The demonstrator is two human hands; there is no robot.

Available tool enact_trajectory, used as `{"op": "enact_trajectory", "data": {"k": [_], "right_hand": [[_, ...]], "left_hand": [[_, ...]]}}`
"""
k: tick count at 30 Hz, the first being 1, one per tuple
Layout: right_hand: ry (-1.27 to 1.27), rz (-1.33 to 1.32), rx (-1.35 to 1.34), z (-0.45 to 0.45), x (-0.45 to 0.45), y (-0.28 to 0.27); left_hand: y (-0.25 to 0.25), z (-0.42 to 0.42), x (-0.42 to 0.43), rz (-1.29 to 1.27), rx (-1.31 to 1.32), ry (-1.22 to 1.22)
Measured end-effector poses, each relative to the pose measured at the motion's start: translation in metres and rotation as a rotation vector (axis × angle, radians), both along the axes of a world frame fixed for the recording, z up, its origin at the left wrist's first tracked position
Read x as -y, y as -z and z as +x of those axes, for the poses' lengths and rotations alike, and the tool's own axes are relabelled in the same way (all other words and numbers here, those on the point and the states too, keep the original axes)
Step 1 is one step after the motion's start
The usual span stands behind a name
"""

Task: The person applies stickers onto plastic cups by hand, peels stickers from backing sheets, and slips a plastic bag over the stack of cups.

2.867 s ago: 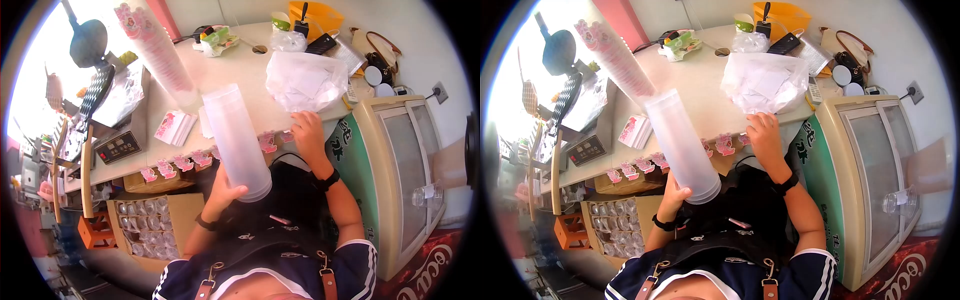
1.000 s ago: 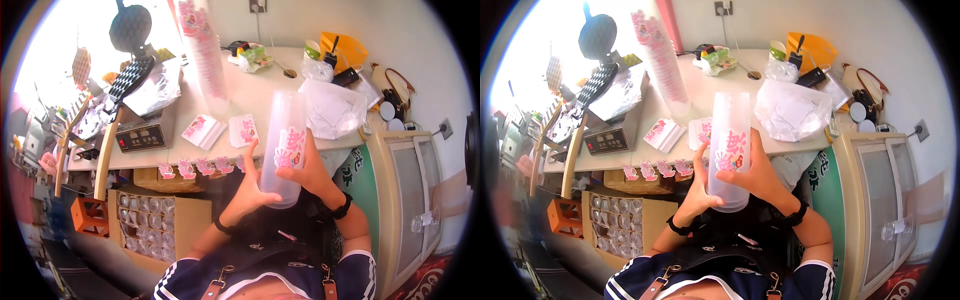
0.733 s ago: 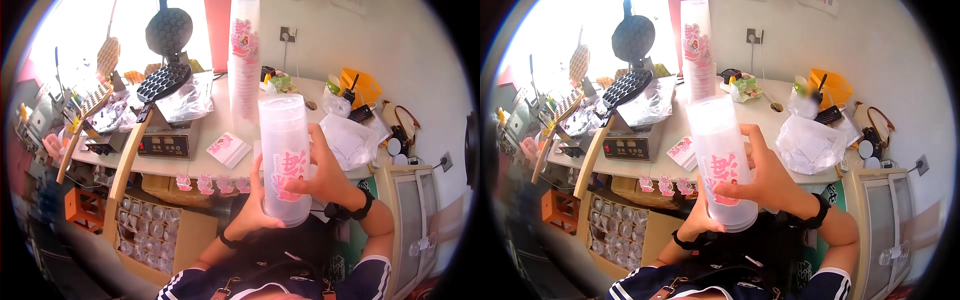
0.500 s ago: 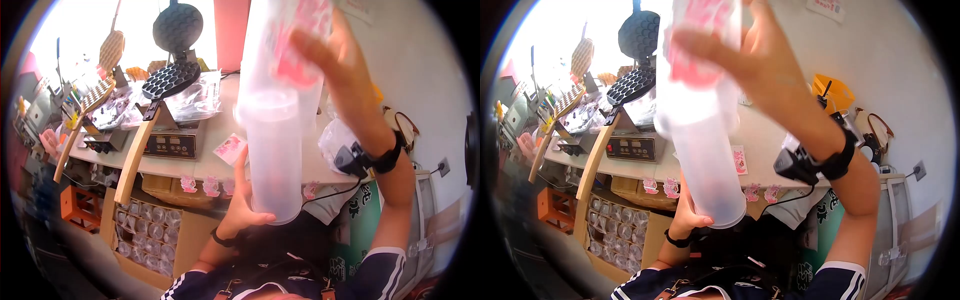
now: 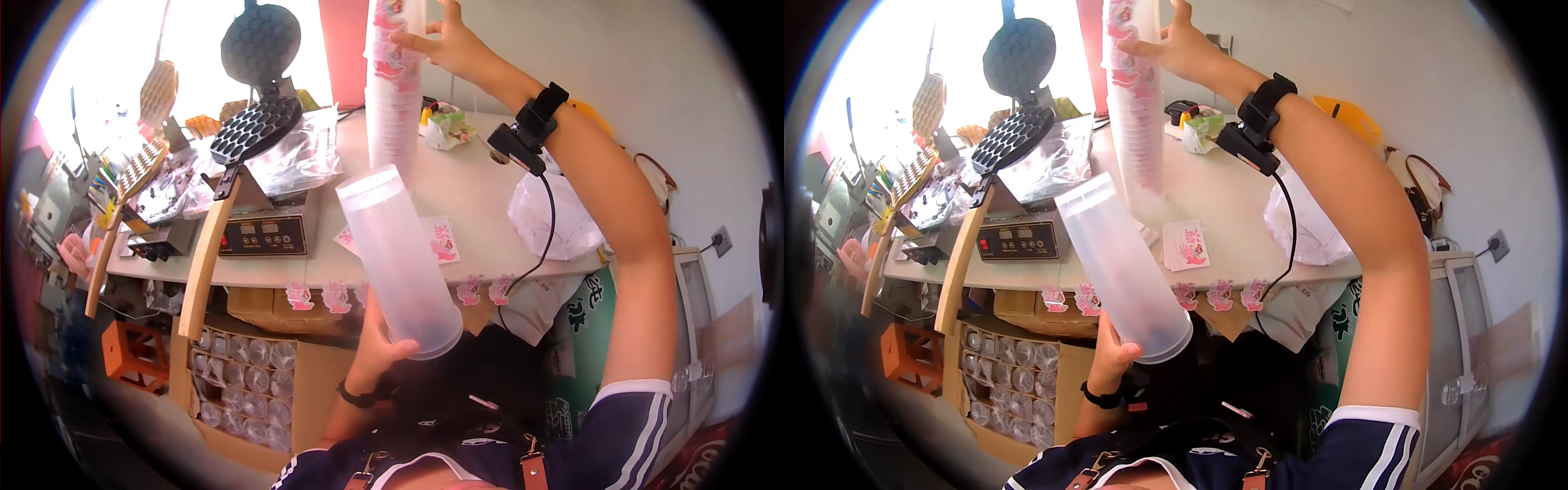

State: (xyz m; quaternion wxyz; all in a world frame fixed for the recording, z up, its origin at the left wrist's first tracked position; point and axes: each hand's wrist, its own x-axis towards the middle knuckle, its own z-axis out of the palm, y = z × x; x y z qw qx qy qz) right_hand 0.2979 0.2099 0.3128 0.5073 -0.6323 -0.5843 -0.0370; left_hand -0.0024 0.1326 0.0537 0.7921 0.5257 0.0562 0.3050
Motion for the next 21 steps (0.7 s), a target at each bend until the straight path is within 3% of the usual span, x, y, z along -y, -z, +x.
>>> {"op": "enact_trajectory", "data": {"k": [1, 3, 4, 7, 8, 10, 12, 14, 16, 21], "right_hand": [[0.026, -0.022, -0.021, 0.004, 0.009, 0.011], [0.077, -0.087, 0.279, 0.012, 0.028, 0.039], [-0.007, -0.131, 0.079, 0.002, 0.045, 0.039], [0.068, -0.392, 0.009, 0.0, 0.067, 0.035], [0.183, -0.32, 0.139, -0.006, 0.075, 0.048], [0.121, -0.495, 0.377, -0.013, 0.107, 0.055], [0.129, -0.454, 0.547, -0.026, 0.152, 0.093], [0.132, -0.592, 0.665, -0.033, 0.196, 0.136], [0.175, -0.761, 0.597, -0.037, 0.228, 0.177], [0.303, -0.491, 0.441, -0.042, 0.255, 0.258]], "left_hand": [[-0.003, -0.001, 0.002, -0.016, -0.029, -0.021], [-0.006, 0.001, 0.005, -0.034, -0.068, -0.049], [-0.004, 0.005, 0.006, -0.05, -0.084, -0.032], [-0.001, 0.011, 0.01, -0.018, -0.106, -0.039], [-0.001, 0.012, 0.014, -0.018, -0.108, -0.081], [0.003, 0.012, 0.016, -0.018, -0.115, -0.122], [0.009, 0.006, 0.01, 0.007, -0.119, -0.088], [0.003, 0.005, 0.009, -0.009, -0.129, -0.118], [-0.001, 0.004, 0.006, -0.023, -0.141, -0.146], [-0.005, 0.017, 0.009, 0.025, -0.165, -0.083]]}}
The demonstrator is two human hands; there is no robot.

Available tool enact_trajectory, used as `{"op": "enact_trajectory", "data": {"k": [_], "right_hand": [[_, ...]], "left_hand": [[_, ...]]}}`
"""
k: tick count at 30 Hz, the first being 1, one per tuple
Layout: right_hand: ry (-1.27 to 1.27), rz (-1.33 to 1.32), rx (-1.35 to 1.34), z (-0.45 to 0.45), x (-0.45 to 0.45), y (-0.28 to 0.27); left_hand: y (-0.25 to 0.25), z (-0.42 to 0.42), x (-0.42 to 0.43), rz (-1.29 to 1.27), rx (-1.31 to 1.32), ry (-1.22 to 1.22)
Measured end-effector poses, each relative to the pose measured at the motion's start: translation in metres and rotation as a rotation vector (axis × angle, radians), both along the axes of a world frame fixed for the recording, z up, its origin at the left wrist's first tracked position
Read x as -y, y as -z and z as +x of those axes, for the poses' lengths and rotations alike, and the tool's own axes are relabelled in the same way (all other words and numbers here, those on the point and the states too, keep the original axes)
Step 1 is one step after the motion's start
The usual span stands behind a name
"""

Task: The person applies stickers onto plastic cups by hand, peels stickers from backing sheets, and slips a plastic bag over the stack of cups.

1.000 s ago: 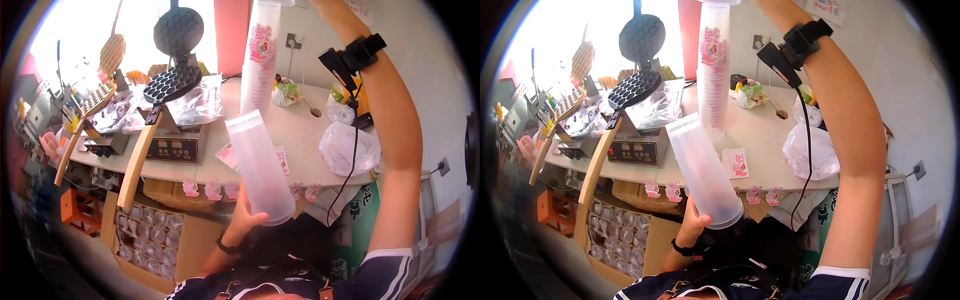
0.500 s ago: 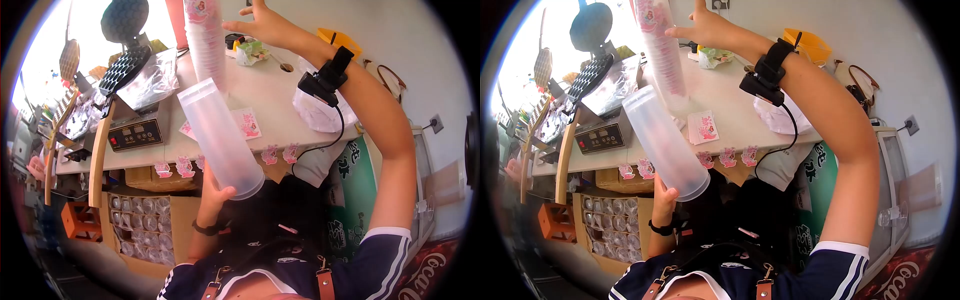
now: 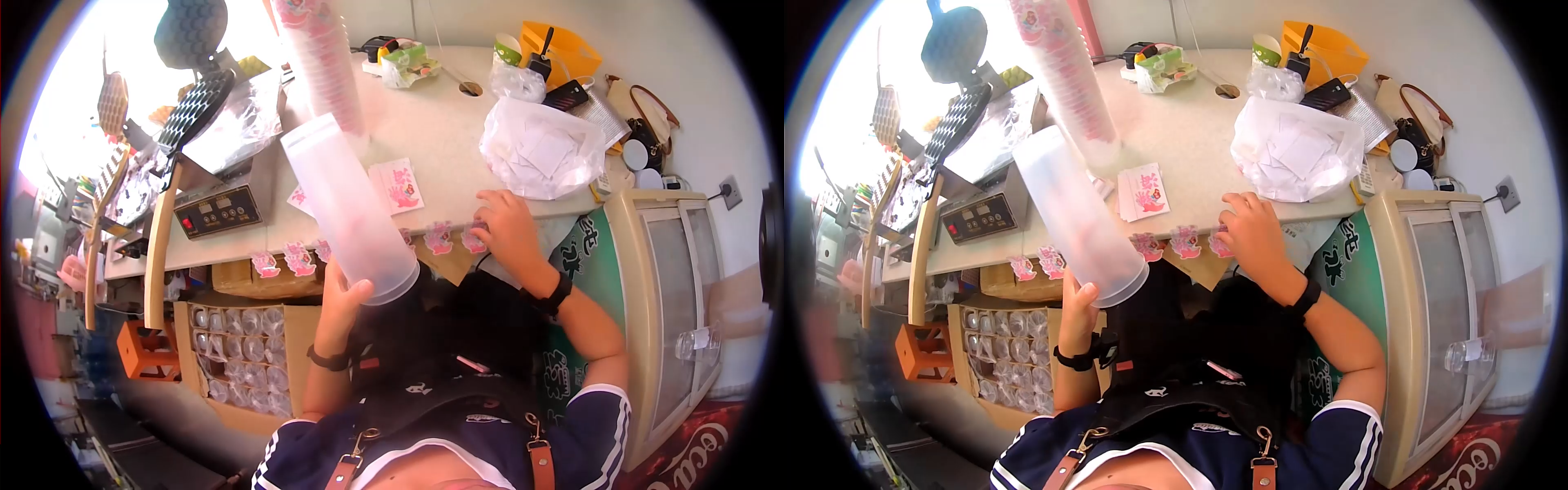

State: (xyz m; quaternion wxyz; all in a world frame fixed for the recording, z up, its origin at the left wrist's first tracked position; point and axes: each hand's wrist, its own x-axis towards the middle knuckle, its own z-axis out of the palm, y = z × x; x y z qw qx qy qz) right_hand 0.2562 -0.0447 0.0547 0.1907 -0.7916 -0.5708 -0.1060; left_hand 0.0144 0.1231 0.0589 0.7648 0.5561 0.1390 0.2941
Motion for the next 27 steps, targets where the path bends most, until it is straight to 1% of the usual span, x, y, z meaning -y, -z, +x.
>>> {"op": "enact_trajectory", "data": {"k": [2, 4, 6, 8, 10, 12, 14, 15, 17, 18, 19, 20, 21, 23, 24, 26, 27], "right_hand": [[0.05, 0.14, 0.033, -0.005, 0.002, 0.012], [0.044, 0.182, 0.034, -0.004, 0.001, 0.016], [0.039, 0.226, 0.037, -0.003, 0.0, 0.02], [-0.023, 0.236, 0.169, -0.003, 0.0, 0.022], [-0.012, 0.29, 0.184, -0.008, 0.005, 0.025], [-0.006, 0.345, 0.202, -0.014, 0.01, 0.02], [0.057, 0.479, 0.111, -0.029, 0.021, -0.021], [0.056, 0.473, 0.103, -0.034, 0.024, -0.042], [-0.075, 0.51, -0.072, -0.039, 0.029, -0.084], [-0.064, 0.507, -0.069, -0.041, 0.029, -0.1], [-0.128, 0.437, -0.076, -0.041, 0.028, -0.114], [-0.191, 0.367, -0.085, -0.041, 0.025, -0.122], [-0.178, 0.366, -0.083, -0.041, 0.021, -0.128], [-0.169, 0.235, 0.0, -0.04, 0.012, -0.135], [-0.164, 0.237, 0.001, -0.038, 0.011, -0.134], [-0.193, 0.273, -0.048, -0.036, 0.007, -0.126], [-0.199, 0.276, -0.047, -0.038, 0.006, -0.12]], "left_hand": [[0.004, 0.005, 0.005, -0.023, -0.012, 0.02], [0.009, 0.007, 0.008, -0.041, -0.021, 0.039], [0.015, 0.009, 0.01, -0.006, -0.05, 0.066], [0.016, 0.009, 0.01, 0.003, -0.068, 0.084], [0.015, 0.009, 0.01, 0.015, -0.087, 0.103], [0.014, 0.01, 0.012, 0.039, -0.096, 0.059], [0.012, 0.014, 0.012, 0.032, -0.126, 0.076], [0.012, 0.017, 0.013, 0.029, -0.15, 0.105], [0.006, 0.027, 0.023, 0.026, -0.157, 0.146], [0.005, 0.032, 0.027, 0.027, -0.159, 0.189], [0.004, 0.036, 0.03, 0.064, -0.174, 0.237], [0.005, 0.039, 0.034, 0.063, -0.174, 0.251], [0.007, 0.042, 0.038, 0.075, -0.16, 0.299], [0.005, 0.043, 0.048, 0.088, -0.146, 0.36], [0.003, 0.043, 0.051, 0.091, -0.146, 0.365], [0.0, 0.041, 0.053, -0.02, -0.116, 0.37], [-0.002, 0.04, 0.053, -0.018, -0.122, 0.348]]}}
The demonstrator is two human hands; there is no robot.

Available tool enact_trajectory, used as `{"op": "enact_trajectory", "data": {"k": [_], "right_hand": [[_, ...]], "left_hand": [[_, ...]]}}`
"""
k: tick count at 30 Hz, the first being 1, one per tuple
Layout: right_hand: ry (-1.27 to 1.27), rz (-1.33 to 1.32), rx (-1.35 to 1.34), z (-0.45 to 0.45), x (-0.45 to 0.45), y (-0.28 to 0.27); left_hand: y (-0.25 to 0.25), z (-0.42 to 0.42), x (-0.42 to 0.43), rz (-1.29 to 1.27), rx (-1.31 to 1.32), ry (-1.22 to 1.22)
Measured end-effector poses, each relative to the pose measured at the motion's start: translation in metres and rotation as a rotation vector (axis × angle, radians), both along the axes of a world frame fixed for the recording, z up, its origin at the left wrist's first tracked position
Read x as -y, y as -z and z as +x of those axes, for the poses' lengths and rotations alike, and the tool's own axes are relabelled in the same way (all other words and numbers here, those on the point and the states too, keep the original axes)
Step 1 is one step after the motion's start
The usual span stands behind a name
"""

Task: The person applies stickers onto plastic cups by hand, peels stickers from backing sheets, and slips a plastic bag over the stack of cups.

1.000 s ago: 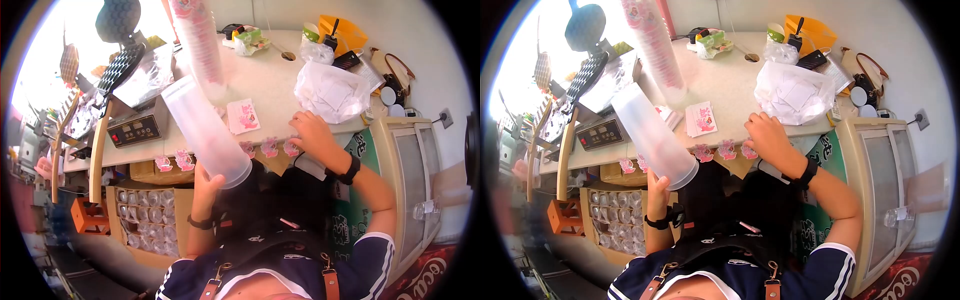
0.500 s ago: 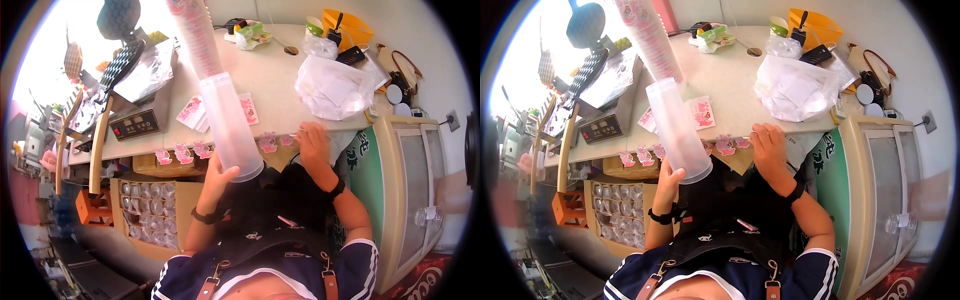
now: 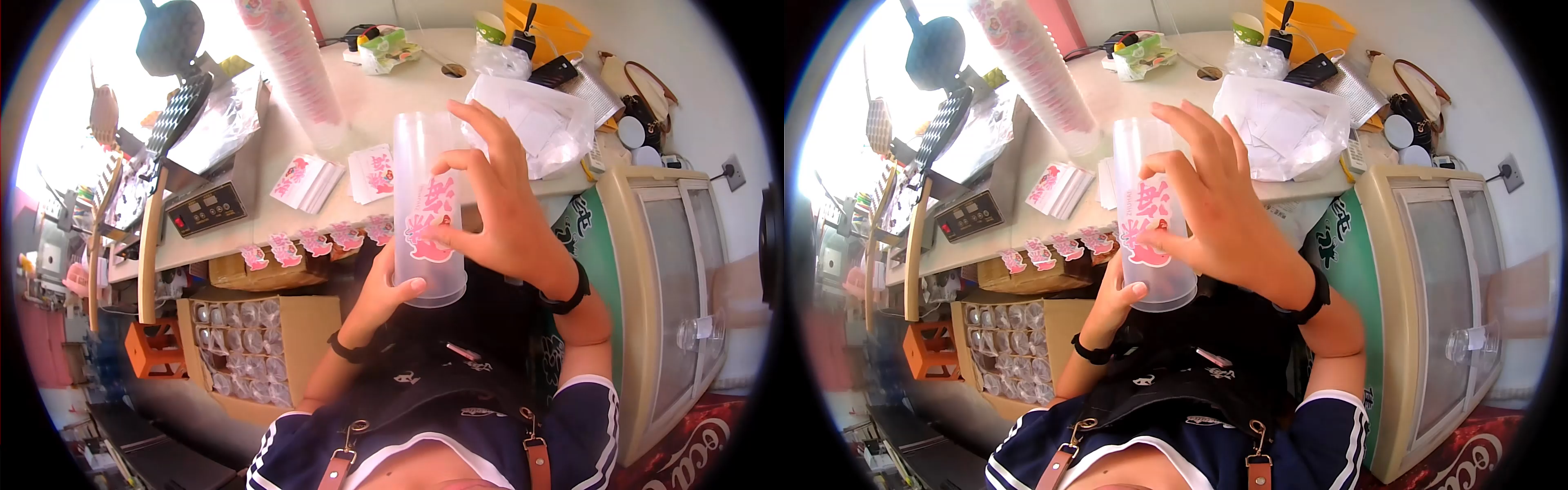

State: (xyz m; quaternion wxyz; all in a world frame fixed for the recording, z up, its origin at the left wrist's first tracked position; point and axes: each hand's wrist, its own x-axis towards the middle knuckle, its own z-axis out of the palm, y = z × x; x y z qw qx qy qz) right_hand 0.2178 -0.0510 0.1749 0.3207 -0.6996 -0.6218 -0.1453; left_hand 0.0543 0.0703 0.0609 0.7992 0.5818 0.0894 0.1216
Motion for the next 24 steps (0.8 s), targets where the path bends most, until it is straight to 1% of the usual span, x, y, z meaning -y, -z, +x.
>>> {"op": "enact_trajectory", "data": {"k": [2, 3, 5, 9, 10, 11, 12, 13, 14, 15, 17, 19, 21, 23, 24], "right_hand": [[-0.095, 0.127, -0.238, -0.009, 0.002, 0.013], [-0.101, 0.126, -0.242, -0.01, 0.001, 0.018], [-0.1, 0.224, -0.326, -0.009, 0.003, 0.025], [-0.106, 0.145, -0.314, -0.015, 0.006, 0.024], [-0.032, 0.129, -0.258, -0.015, 0.007, 0.018], [0.042, 0.11, -0.204, -0.013, 0.007, 0.014], [0.048, 0.108, -0.206, -0.006, 0.005, 0.013], [0.079, 0.228, -0.235, 0.006, 0.0, 0.012], [0.11, 0.349, -0.263, 0.018, -0.004, 0.011], [0.116, 0.348, -0.263, 0.032, -0.008, 0.012], [0.154, 0.562, -0.284, 0.052, -0.013, 0.013], [0.185, 0.575, -0.294, 0.039, -0.001, 0.013], [0.084, 0.428, -0.184, 0.011, 0.008, 0.015], [0.076, 0.322, -0.16, 0.008, 0.003, 0.024], [0.09, 0.421, -0.313, 0.023, -0.002, 0.038]], "left_hand": [[-0.001, -0.001, -0.004, 0.009, 0.005, 0.001], [-0.001, -0.003, -0.004, 0.014, 0.008, 0.012], [0.001, -0.004, -0.004, 0.008, 0.004, 0.037], [0.003, 0.0, 0.004, 0.011, 0.019, 0.061], [0.001, 0.001, 0.004, 0.01, 0.021, 0.068], [-0.001, 0.001, 0.005, 0.106, 0.006, 0.089], [-0.004, 0.001, 0.006, 0.203, -0.01, 0.111], [-0.006, 0.001, 0.01, 0.2, -0.012, 0.117], [-0.009, 0.002, 0.015, 0.134, -0.008, 0.14], [-0.01, 0.002, 0.019, 0.068, -0.003, 0.162], [-0.007, 0.002, 0.021, 0.039, -0.007, 0.164], [-0.003, 0.002, 0.019, 0.011, 0.017, 0.094], [-0.006, 0.001, 0.014, -0.004, 0.011, 0.103], [-0.005, -0.002, 0.012, -0.021, -0.004, 0.115], [-0.003, -0.003, 0.011, -0.047, 0.01, 0.117]]}}
